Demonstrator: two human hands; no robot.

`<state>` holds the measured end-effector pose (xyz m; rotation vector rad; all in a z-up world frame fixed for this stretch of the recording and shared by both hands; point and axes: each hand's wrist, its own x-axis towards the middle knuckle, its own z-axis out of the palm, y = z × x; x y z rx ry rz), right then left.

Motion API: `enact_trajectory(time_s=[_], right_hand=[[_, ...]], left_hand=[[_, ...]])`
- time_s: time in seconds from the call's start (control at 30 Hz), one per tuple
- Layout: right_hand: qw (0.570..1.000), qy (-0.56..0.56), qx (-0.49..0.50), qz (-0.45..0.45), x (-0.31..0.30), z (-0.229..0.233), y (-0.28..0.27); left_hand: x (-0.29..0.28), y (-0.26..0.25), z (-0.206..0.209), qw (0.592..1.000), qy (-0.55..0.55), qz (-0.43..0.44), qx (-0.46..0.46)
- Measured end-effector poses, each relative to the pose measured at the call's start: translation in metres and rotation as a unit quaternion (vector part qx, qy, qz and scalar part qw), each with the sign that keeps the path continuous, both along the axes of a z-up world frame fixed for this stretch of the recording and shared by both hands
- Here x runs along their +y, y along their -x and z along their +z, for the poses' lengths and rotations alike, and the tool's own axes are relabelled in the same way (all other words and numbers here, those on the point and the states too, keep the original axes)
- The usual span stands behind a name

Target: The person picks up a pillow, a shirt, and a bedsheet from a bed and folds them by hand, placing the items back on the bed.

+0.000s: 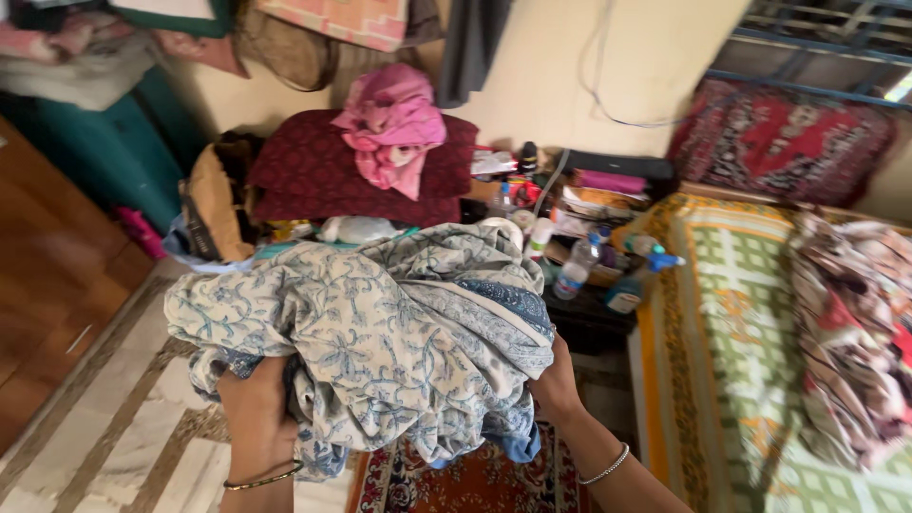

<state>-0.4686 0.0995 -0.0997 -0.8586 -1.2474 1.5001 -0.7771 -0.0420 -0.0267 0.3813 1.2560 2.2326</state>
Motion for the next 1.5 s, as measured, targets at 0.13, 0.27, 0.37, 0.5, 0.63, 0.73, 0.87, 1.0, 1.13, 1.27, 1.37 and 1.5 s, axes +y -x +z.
enact_trajectory(time_s=[0.13, 0.27, 0.37, 0.5, 0.63, 0.73, 0.87, 1.0, 1.13, 1.27, 1.37, 1.5], right_hand=[[0.998, -0.041, -0.025, 0.037, 0.027, -0.01, 0.035], [0.997, 0.019, 0.003, 0.077, 0.065, -0.029, 0.07], [0.992, -0.026, 0.037, 0.12, 0.1, -0.033, 0.099], [0.991, -0.004, 0.004, 0.134, 0.141, -0.026, 0.126], [0.984, 0.086, 0.044, 0.148, 0.177, -0.02, 0.148], [0.989, -0.051, -0.046, 0.133, 0.204, -0.017, 0.162], [0.976, -0.175, -0.11, 0.076, 0.237, -0.009, 0.189], [0.989, -0.123, 0.034, 0.073, 0.265, -0.001, 0.214], [0.988, -0.117, 0.059, 0.08, 0.281, 0.007, 0.234], [0.985, -0.156, 0.024, 0.076, 0.291, 0.008, 0.256], [0.988, -0.143, -0.047, 0.042, 0.298, -0.002, 0.277], [0.965, -0.152, -0.214, -0.003, 0.296, -0.033, 0.315]], left_hand=[[-0.002, 0.021, -0.01, 0.999, -0.013, 0.039, -0.007], [0.003, 0.053, -0.026, 0.995, 0.03, 0.096, 0.025], [0.015, 0.071, -0.027, 0.988, 0.06, 0.135, 0.045], [0.037, 0.085, -0.015, 0.98, 0.089, 0.169, 0.06], [0.06, 0.092, -0.005, 0.97, 0.113, 0.21, 0.047], [0.067, 0.098, 0.004, 0.957, 0.128, 0.25, 0.072], [0.082, 0.114, 0.013, 0.955, 0.065, 0.26, 0.124], [0.103, 0.137, 0.005, 0.954, 0.076, 0.256, 0.137], [0.132, 0.172, -0.011, 0.965, 0.061, 0.236, 0.099], [0.165, 0.227, -0.055, 0.969, 0.045, 0.225, 0.094], [0.209, 0.266, -0.109, 0.977, 0.051, 0.199, 0.054], [0.25, 0.284, -0.184, 0.988, 0.051, 0.131, -0.072]])
